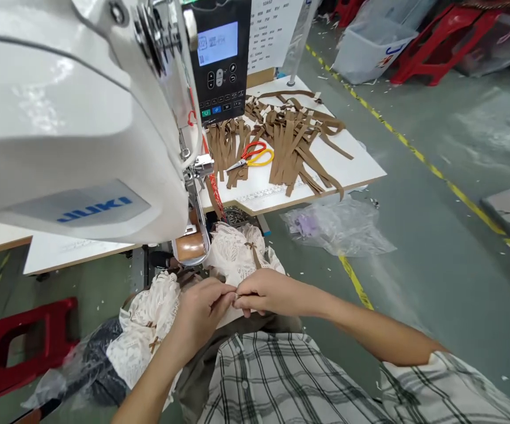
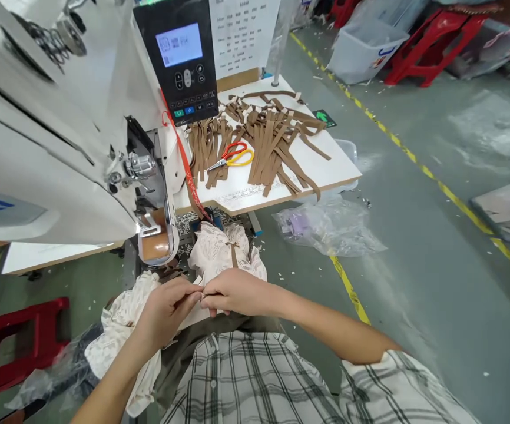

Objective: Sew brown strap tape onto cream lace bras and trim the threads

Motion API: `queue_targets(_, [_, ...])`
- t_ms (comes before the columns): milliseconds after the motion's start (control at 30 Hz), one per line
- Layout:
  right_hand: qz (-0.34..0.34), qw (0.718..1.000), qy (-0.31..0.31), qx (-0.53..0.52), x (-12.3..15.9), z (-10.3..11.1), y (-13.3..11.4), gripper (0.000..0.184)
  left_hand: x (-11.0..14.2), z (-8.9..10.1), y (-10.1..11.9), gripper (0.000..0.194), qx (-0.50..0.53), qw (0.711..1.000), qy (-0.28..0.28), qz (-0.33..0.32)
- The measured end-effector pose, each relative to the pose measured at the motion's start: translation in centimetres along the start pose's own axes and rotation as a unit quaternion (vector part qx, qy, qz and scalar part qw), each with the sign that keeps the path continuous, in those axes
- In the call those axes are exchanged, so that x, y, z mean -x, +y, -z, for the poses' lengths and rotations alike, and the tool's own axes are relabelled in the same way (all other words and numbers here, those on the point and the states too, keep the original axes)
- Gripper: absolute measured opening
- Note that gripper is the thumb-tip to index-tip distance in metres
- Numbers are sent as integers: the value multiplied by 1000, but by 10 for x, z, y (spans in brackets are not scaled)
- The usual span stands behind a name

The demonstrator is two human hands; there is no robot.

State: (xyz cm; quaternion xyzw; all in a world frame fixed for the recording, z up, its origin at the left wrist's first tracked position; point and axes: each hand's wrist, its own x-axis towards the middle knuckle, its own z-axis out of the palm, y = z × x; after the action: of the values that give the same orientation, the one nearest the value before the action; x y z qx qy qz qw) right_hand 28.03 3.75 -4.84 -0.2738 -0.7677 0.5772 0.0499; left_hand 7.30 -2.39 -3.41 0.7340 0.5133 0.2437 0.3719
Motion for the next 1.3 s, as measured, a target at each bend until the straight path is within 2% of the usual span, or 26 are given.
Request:
queue_targets(133, [-29,992,119,15,-2,-10,1,13,2,-6,-5,18,-12,999,38,37])
queue_targets(233, [-25,986,166,-2,-1,-15,-2,10,4,-8,-5,20,4,996,65,68])
queue_targets(333, [-17,986,166,-17,0,-16,-4,13,6,-6,-7,14,31,995,67,65])
queue_targets(433, [-15,989,145,-36,1,-16,-4,14,8,-4,-9,23,70,996,31,48])
queue_targets(533, [-28,990,135,-34,1,-14,-4,14,8,-4,-9,19,95,994,17,61])
queue_targets(700, [-41,988,136,-53,1,-13,-7,10,9,-6,-6,17,84,990,54,97])
queue_targets(800, [-19,988,137,-64,1,-11,-9,12,10,-6,-4,21,88,987,83,106])
queue_targets(967, [22,988,150,17,3,-10,-12,16,8,-8,-3,23,79,991,56,88])
queue_targets(1100, [28,979,181,88,1,-12,-7,15,10,-7,-2,25,4,995,75,62])
queue_targets(1167, [5,976,218,20,-1,-12,-3,14,14,-4,-1,22,-3,996,84,42])
queue_targets(1233, [-3,968,233,-98,-4,-9,2,16,19,0,1,21,8,995,97,31])
queue_targets(1300, [65,965,210,-145,-9,-3,5,20,21,5,1,21,1,991,118,58])
